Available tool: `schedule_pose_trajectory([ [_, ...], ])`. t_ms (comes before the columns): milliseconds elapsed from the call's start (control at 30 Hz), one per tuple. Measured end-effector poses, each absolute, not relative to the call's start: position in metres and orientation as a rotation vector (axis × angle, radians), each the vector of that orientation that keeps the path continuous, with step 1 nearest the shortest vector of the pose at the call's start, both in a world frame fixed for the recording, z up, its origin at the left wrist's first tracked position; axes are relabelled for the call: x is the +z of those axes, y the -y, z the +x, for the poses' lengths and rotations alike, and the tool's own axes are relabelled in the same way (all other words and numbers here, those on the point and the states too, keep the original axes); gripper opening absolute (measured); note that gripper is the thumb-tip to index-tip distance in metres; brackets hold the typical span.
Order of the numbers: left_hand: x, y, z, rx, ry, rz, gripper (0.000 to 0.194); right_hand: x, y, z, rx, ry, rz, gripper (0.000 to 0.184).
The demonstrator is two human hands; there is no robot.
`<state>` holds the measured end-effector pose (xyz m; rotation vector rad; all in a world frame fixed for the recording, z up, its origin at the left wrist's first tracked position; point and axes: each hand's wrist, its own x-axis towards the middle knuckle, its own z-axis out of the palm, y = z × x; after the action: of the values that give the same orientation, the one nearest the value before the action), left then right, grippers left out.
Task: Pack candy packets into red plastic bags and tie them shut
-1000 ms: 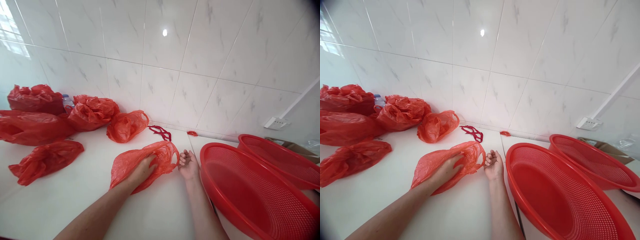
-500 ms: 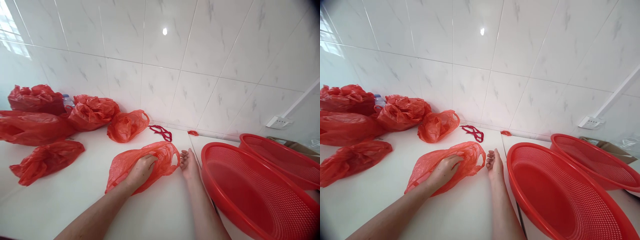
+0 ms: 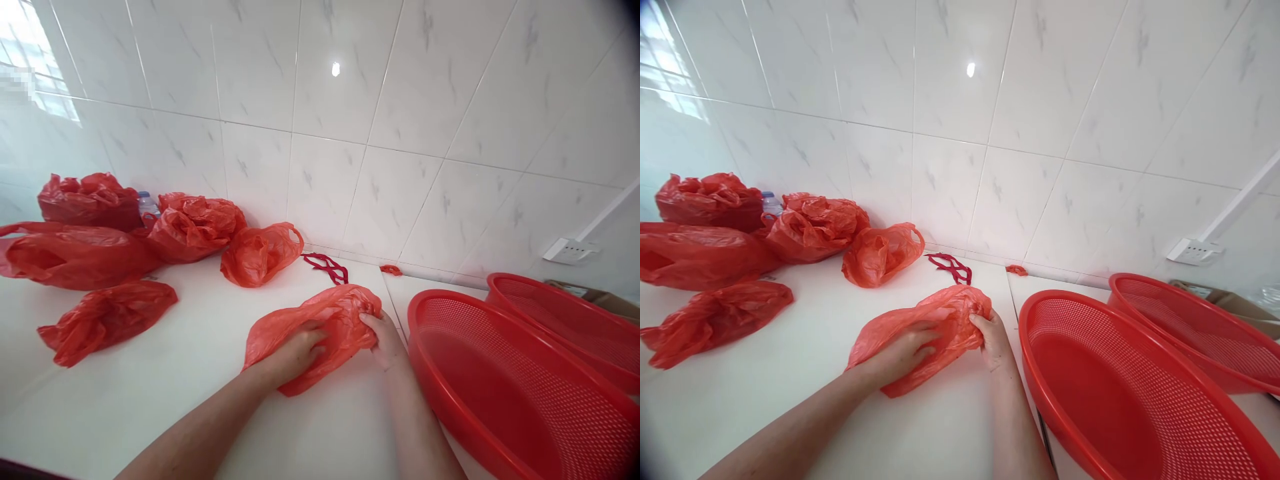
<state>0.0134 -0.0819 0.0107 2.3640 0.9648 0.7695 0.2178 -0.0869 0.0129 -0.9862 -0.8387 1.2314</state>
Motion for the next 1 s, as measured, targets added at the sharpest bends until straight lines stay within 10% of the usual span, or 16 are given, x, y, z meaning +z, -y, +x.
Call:
schedule_pose_trajectory([
  [567,0.026,0.043,-0.04,1.261,-1.729,2.428,0.027,0.0,0.087,0.236,1.369,0.643,-1.025,0.021],
  [767,0.017,0.039,-0.035,1.456,-1.6,1.698,0.063,-0.007,0.084,0.237,1.437,0.565,-1.01,0.02],
  [1000,0.007,0.032,-0.037,1.047,-0.787,0.813,0.019,-0.014,0.079,0.239,1.425,0.54,-0.923,0.019],
])
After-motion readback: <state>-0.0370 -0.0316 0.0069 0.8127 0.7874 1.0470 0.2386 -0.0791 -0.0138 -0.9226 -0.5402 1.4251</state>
